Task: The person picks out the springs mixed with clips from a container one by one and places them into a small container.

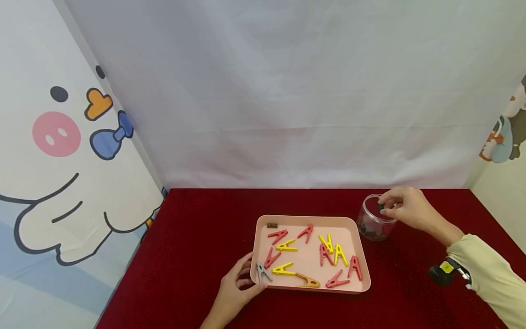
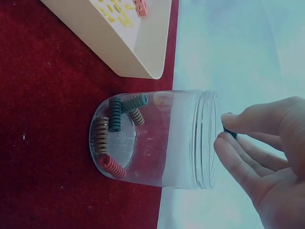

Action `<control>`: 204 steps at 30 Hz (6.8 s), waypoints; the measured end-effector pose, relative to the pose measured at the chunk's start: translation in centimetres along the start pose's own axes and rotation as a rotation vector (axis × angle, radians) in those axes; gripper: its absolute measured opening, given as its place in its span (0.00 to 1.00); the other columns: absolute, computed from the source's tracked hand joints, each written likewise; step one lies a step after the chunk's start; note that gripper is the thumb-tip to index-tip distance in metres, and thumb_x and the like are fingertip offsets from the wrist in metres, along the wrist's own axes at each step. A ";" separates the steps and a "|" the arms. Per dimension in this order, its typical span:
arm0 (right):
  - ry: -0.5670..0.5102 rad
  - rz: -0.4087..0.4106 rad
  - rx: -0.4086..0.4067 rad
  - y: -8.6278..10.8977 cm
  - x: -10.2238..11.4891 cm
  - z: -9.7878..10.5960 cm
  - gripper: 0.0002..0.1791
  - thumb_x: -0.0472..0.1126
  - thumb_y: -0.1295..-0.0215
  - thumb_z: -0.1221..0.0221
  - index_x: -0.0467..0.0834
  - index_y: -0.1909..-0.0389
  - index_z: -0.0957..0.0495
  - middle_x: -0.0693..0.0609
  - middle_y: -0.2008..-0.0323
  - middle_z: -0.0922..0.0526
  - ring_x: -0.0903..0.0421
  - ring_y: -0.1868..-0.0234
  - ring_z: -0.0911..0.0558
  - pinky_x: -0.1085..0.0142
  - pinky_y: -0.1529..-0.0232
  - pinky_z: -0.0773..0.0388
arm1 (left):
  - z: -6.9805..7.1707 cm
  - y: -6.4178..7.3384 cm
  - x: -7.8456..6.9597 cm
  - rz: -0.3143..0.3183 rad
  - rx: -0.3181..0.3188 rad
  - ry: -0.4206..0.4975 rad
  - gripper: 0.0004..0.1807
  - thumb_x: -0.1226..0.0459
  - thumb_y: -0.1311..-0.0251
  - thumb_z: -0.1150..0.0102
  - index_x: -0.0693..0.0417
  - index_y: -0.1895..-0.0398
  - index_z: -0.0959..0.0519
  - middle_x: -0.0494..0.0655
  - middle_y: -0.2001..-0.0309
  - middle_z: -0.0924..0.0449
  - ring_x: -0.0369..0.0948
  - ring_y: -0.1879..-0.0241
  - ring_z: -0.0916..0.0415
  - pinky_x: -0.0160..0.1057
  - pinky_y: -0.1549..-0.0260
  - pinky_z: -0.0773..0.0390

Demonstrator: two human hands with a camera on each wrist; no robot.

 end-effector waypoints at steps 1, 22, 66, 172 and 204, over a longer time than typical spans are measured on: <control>0.003 -0.005 0.005 0.0 0.0 0.0 0.10 0.27 0.56 0.31 0.36 0.69 0.17 0.51 0.74 0.17 0.62 0.74 0.22 0.70 0.75 0.24 | 0.0 0.0 0.0 0.000 0.000 0.001 0.39 0.63 0.49 0.29 0.56 0.33 0.36 0.60 0.45 0.28 0.53 0.46 0.31 0.39 0.57 0.22; 0.035 -0.033 0.013 -0.3 0.0 -0.6 0.08 0.29 0.55 0.30 0.37 0.71 0.18 0.53 0.79 0.20 0.59 0.77 0.23 0.68 0.80 0.28 | 0.1 0.0 0.1 -0.004 0.008 0.011 0.39 0.63 0.48 0.30 0.55 0.32 0.36 0.60 0.45 0.28 0.52 0.46 0.31 0.39 0.57 0.22; -0.012 0.103 -0.025 -1.8 5.2 -4.0 0.09 0.29 0.52 0.32 0.41 0.69 0.17 0.53 0.73 0.19 0.60 0.74 0.22 0.67 0.74 0.25 | -0.1 -1.1 4.1 -0.031 0.001 0.002 0.41 0.55 0.50 0.28 0.42 0.32 0.36 0.50 0.43 0.28 0.46 0.46 0.30 0.36 0.58 0.22; -0.221 0.107 0.240 -6.8 11.3 -18.3 0.07 0.26 0.48 0.38 0.36 0.67 0.18 0.45 0.68 0.19 0.56 0.71 0.25 0.70 0.76 0.26 | 0.4 0.0 0.2 -0.023 0.030 -0.014 0.39 0.63 0.48 0.30 0.57 0.32 0.37 0.60 0.46 0.28 0.52 0.46 0.30 0.43 0.55 0.22; 0.242 0.246 0.358 -7.8 15.0 -22.7 0.05 0.29 0.48 0.33 0.39 0.72 0.20 0.49 0.70 0.25 0.56 0.73 0.26 0.66 0.71 0.25 | 0.5 0.0 0.1 -0.034 0.044 0.017 0.39 0.63 0.48 0.30 0.56 0.32 0.37 0.60 0.45 0.28 0.54 0.46 0.30 0.42 0.56 0.22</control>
Point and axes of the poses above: each hand's wrist, its own y-axis away from the middle knuckle, its own z-axis out of the back of the hand, x = y × z, the point moved 2 cm from there along -y, towards the middle knuckle
